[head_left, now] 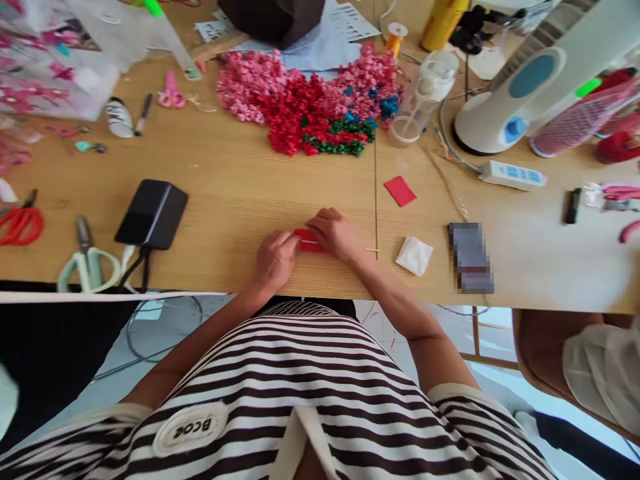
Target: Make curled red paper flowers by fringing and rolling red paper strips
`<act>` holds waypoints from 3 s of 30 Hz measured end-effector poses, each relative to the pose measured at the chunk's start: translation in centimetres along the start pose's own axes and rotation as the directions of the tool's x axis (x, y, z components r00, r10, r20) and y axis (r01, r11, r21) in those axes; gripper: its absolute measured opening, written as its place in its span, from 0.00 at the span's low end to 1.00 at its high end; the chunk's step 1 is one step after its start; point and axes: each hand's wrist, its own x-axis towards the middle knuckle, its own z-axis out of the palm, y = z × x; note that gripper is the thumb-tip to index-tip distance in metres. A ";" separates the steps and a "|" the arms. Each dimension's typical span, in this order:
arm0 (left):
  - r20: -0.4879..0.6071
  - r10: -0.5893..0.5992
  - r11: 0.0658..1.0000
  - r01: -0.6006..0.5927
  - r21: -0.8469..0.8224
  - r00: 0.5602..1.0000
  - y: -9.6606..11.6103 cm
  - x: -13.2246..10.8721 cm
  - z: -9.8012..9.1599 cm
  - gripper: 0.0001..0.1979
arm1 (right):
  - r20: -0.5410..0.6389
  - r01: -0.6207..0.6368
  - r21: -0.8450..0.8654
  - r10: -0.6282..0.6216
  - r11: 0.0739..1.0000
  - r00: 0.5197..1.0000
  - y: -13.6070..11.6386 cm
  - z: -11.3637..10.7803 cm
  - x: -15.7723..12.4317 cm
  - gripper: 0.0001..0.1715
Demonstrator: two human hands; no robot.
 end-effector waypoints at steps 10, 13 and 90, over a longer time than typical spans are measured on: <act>0.026 -0.031 0.999 0.031 -0.026 0.999 0.2 0.1 -0.4 0.17 | 0.097 0.049 -0.031 -0.046 0.998 0.994 -0.5 0.3 0.1 0.19; 0.042 -0.024 1.000 0.025 -0.009 0.999 0.1 0.1 -0.4 0.17 | 0.107 0.036 -0.054 -0.030 0.998 0.994 -0.8 0.2 0.1 0.19; 0.380 -0.034 0.986 -0.031 0.163 0.924 1.2 1.0 -1.6 0.23 | -0.164 0.039 0.118 -0.020 0.992 0.986 1.3 1.2 0.2 0.12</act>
